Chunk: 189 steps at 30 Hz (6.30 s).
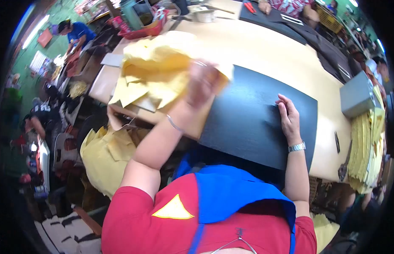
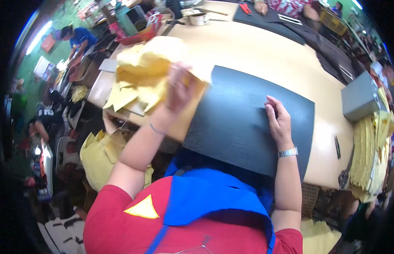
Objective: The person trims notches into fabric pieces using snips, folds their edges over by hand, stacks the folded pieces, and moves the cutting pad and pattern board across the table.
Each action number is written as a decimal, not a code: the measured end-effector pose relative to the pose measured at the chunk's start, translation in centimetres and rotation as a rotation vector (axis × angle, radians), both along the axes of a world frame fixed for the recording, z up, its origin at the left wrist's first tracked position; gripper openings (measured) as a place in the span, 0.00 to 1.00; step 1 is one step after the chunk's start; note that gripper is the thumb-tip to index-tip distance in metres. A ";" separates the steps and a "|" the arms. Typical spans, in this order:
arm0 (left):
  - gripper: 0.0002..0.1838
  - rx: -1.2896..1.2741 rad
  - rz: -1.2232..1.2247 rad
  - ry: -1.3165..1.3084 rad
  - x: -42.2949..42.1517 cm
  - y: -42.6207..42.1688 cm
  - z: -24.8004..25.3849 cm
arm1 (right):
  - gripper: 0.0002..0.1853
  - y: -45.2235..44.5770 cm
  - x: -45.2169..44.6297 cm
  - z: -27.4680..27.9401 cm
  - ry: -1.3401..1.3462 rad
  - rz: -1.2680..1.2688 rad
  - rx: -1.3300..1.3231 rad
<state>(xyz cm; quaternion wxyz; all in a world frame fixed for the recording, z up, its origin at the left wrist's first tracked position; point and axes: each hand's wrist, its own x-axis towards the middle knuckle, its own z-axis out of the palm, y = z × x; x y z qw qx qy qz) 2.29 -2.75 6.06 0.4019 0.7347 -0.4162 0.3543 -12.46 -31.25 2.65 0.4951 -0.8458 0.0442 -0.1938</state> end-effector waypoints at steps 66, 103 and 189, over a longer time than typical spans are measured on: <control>0.27 0.615 -0.331 0.432 -13.2 6.0 20.8 | 0.13 3.5 -9.1 17.9 0.239 1.052 0.125; 0.44 0.161 -0.104 1.351 9.3 -3.2 -1.7 | 0.36 -11.4 -0.8 5.0 0.182 -0.114 -0.883; 0.18 -0.241 -0.517 1.372 -6.1 -1.0 -3.6 | 0.19 7.4 -1.9 2.0 0.604 0.261 1.234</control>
